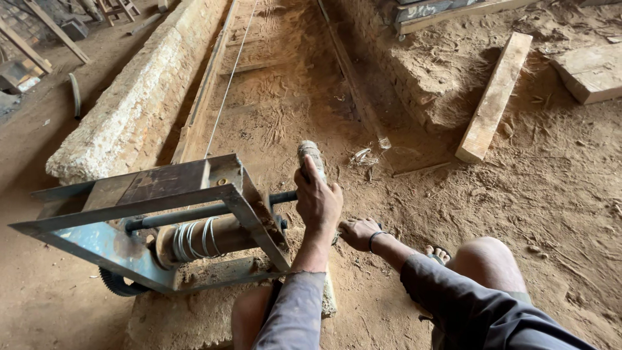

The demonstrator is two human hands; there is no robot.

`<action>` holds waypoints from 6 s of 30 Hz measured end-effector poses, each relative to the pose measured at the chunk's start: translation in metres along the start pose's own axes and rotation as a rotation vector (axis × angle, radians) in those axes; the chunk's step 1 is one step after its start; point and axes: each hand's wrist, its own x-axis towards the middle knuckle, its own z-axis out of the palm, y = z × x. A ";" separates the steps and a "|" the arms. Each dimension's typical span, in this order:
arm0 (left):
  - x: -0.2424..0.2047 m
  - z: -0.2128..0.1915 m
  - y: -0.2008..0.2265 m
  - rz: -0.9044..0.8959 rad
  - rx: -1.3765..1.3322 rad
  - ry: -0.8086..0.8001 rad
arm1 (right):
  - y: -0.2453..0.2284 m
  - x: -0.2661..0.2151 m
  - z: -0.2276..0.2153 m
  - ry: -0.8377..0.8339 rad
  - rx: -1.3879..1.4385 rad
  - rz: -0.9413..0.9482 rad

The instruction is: The person operates a manual winch by turning a handle while guiding a rope or cable onto the drum.

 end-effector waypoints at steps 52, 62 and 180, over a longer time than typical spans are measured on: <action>0.189 0.031 -0.004 -0.176 0.536 -0.985 | -0.007 -0.081 -0.086 0.261 0.600 0.237; 0.215 0.059 -0.017 -0.242 0.580 -1.197 | -0.023 -0.069 -0.097 0.571 0.589 0.134; -0.100 -0.022 -0.050 -0.003 -0.323 -0.265 | -0.045 0.131 -0.220 0.147 -0.300 0.129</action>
